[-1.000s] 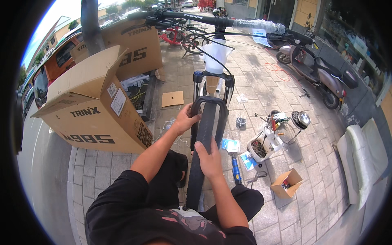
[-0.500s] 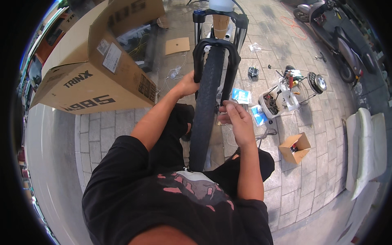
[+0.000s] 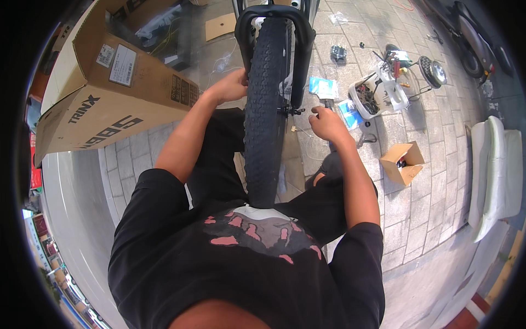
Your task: The person assembles a bicycle by attaching the front wheel to the fork. They use a wrench to tighten the axle nuts and secure the wheel in place.
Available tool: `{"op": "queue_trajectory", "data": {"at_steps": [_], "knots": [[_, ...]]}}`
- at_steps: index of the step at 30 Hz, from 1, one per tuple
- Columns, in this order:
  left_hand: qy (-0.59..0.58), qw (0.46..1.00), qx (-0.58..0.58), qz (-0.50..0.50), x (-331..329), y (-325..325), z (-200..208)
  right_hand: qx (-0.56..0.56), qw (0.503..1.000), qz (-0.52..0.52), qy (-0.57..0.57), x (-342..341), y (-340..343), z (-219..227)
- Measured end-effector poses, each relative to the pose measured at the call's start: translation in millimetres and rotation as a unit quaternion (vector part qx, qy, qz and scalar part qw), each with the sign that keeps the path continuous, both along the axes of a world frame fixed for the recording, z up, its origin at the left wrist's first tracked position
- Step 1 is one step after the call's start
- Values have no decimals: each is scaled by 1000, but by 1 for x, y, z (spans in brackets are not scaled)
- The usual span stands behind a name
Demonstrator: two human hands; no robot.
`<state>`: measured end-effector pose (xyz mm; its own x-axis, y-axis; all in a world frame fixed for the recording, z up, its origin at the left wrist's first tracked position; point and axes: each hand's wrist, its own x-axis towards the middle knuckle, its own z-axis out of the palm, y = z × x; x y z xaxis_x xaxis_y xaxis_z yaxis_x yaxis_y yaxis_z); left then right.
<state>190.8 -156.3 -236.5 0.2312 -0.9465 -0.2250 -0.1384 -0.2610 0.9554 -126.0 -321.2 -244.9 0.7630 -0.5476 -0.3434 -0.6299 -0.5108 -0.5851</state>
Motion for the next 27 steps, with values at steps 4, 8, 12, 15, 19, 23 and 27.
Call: {"op": "queue_trajectory", "data": {"at_steps": [4, 8, 12, 15, 19, 23, 27], "knots": [[-68, 993, 91, -9, -15, 3, 2, -50, 999, -5, 2, 4, -1, -55], [32, 991, 121, 36, -22, 7, 4, -11, 998, -8, -68, 11, 17, -93], [-3, 996, 82, 47, -42, 11, -5, 118, 991, -47, -34, 12, 27, -77], [15, 997, 64, 43, -43, 18, -22, 213, 971, -69, -81, 2, 25, -81], [-71, 997, 37, 8, -19, 32, -79, 219, 956, -140, -134, 2, 35, -57], [16, 999, 47, 19, -34, 31, -32, 306, 863, -298, -268, 10, 40, -54], [-96, 991, -78, -43, -8, 23, -77, 398, 780, -368, -312, 30, 22, -64]]}}
